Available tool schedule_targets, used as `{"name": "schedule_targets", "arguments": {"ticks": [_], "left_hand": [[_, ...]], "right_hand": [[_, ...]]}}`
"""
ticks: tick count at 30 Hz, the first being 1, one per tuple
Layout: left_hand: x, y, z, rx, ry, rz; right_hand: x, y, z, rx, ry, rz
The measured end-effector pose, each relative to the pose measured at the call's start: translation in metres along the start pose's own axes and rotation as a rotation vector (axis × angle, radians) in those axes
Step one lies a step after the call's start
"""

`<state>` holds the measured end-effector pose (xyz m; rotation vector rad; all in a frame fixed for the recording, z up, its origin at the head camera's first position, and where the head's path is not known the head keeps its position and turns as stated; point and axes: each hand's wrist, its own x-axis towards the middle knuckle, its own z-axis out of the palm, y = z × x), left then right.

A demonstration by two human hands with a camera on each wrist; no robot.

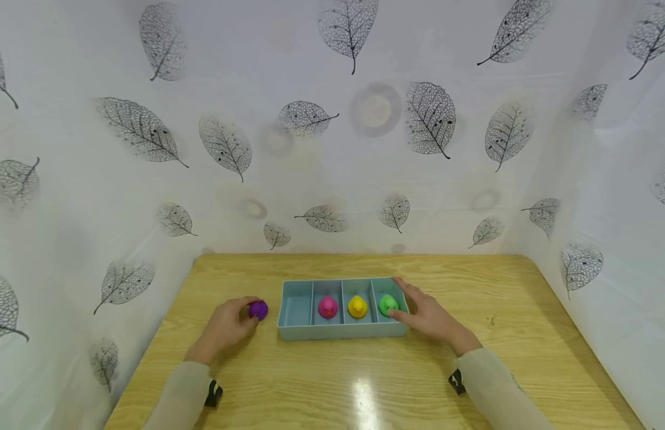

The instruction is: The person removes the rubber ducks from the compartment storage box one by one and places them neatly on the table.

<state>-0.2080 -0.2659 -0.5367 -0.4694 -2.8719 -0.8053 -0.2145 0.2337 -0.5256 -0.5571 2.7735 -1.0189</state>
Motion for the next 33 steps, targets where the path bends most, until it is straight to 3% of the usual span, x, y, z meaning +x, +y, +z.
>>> {"name": "schedule_targets", "arguments": {"ticks": [21,27,33], "left_hand": [[-0.001,-0.001,0.001,-0.001,0.015,0.01],[-0.001,0.006,-0.009,-0.041,-0.01,-0.002],[0.002,0.018,-0.022,-0.103,0.043,-0.012]], "right_hand": [[-0.001,0.0,-0.001,-0.006,-0.015,0.018],[0.0,0.001,0.0,-0.006,-0.01,0.015],[0.001,0.001,0.0,0.001,-0.013,0.023]]}}
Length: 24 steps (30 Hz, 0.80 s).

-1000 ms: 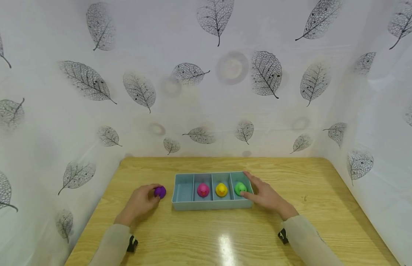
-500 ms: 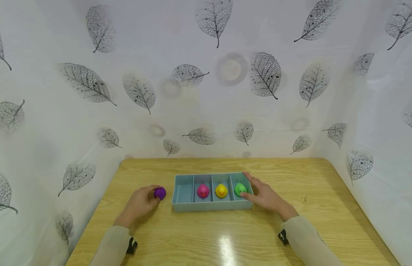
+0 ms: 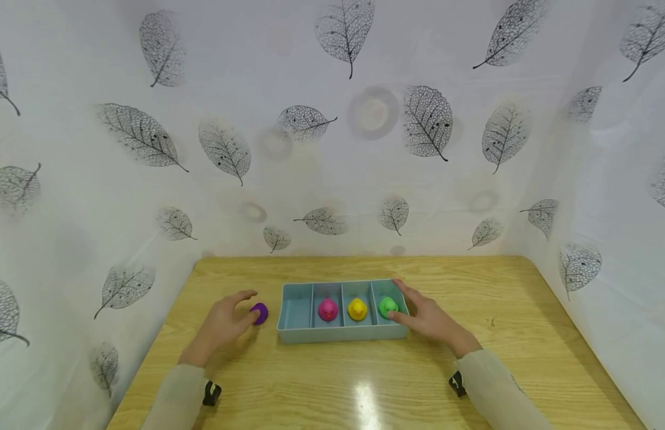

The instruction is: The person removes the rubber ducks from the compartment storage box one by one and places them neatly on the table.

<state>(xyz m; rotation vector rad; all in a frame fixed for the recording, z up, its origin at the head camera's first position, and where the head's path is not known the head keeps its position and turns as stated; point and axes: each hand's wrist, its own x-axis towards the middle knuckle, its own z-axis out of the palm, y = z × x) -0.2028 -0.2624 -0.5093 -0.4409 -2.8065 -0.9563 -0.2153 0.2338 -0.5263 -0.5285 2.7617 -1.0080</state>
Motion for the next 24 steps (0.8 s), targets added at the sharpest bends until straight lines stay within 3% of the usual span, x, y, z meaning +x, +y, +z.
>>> {"name": "schedule_targets", "arguments": {"ticks": [12,24], "left_hand": [[0.016,0.033,0.0,-0.04,0.097,0.14],[0.029,0.06,0.012,-0.103,0.05,0.21]], "right_hand": [[0.0,0.001,0.001,0.023,-0.002,0.012],[0.0,0.0,0.0,0.023,-0.004,0.018]]}}
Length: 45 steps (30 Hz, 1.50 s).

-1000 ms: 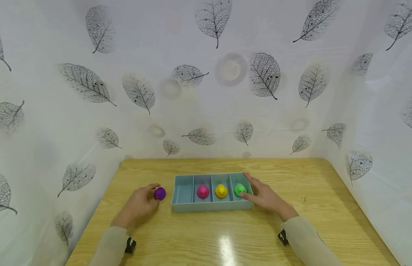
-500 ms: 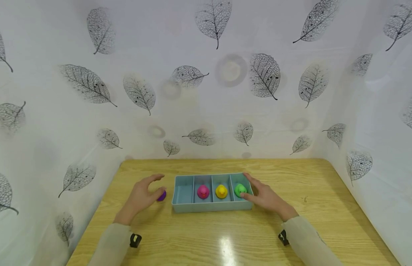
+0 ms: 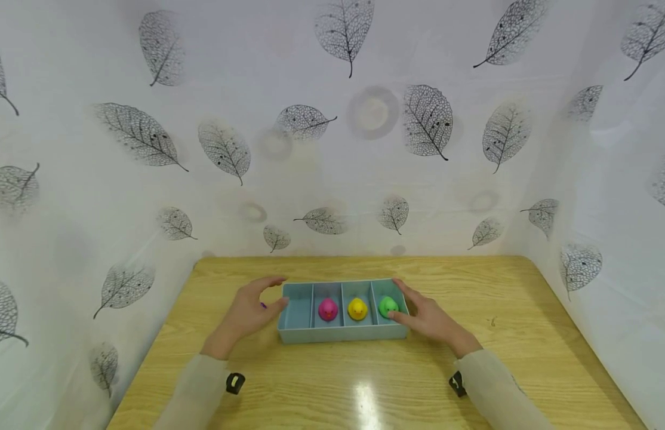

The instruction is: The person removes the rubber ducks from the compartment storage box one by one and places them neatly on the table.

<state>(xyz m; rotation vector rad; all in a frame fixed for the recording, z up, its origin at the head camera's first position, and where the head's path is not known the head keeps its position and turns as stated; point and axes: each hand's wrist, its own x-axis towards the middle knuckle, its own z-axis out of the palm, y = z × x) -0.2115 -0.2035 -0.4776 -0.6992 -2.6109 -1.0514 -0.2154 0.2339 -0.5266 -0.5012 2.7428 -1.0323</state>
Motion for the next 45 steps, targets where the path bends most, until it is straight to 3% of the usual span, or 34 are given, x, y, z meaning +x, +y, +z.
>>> {"name": "schedule_targets", "arguments": {"ticks": [6,16,23,33,45], "left_hand": [[0.007,0.006,0.009,0.009,-0.021,0.05],[0.017,0.017,0.029,0.044,-0.129,0.044],[0.021,0.03,0.034,0.004,-0.176,0.043],[0.024,0.027,0.043,0.029,-0.229,0.014],[0.027,0.025,0.05,0.023,-0.254,0.026]], "right_hand": [[-0.001,0.0,0.001,-0.007,0.007,-0.005],[-0.001,0.0,0.0,-0.014,0.002,-0.005],[0.0,0.002,0.002,-0.008,-0.002,0.0],[0.001,0.003,0.002,-0.009,-0.003,0.016],[0.0,0.003,0.001,-0.005,-0.009,0.009]]}}
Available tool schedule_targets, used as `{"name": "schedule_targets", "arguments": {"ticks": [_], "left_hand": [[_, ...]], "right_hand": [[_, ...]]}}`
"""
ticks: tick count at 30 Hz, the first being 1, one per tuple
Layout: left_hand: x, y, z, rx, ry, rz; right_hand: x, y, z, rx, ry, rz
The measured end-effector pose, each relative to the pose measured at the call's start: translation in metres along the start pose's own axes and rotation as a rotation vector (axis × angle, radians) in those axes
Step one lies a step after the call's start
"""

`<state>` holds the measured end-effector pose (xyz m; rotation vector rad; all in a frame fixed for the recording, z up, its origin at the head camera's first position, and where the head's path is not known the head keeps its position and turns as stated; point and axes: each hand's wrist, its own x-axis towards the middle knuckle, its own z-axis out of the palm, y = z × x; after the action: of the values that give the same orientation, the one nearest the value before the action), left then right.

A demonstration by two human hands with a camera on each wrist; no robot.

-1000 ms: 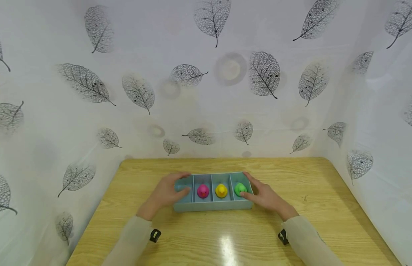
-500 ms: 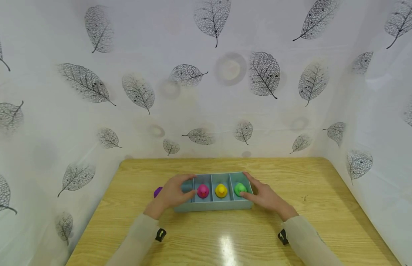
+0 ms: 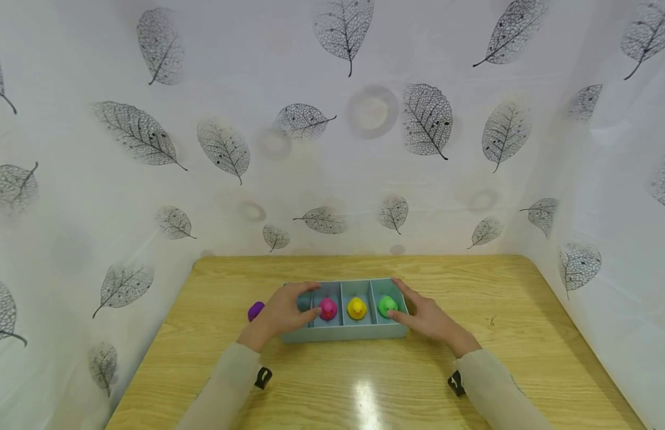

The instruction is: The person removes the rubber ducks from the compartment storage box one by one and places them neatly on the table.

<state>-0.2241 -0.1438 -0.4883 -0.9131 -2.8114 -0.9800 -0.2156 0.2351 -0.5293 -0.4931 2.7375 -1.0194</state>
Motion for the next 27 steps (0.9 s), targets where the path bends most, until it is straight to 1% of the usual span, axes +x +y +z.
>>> {"name": "schedule_targets", "arguments": {"ticks": [4,11,19,25,27], "left_hand": [[0.002,0.001,0.002,-0.017,-0.025,-0.004],[0.004,0.005,0.005,-0.05,-0.1,-0.03],[0.009,0.005,0.01,-0.057,-0.127,-0.04],[0.012,0.004,0.014,-0.038,-0.158,-0.093],[0.013,0.005,0.016,-0.037,-0.168,-0.101]], "right_hand": [[0.0,0.0,0.0,0.004,-0.001,0.002],[-0.002,-0.002,-0.001,0.01,-0.007,0.005],[-0.002,-0.004,-0.002,0.017,-0.014,0.01],[-0.002,-0.005,-0.002,0.014,-0.013,0.009],[-0.002,-0.005,-0.002,0.018,-0.014,0.01]]}}
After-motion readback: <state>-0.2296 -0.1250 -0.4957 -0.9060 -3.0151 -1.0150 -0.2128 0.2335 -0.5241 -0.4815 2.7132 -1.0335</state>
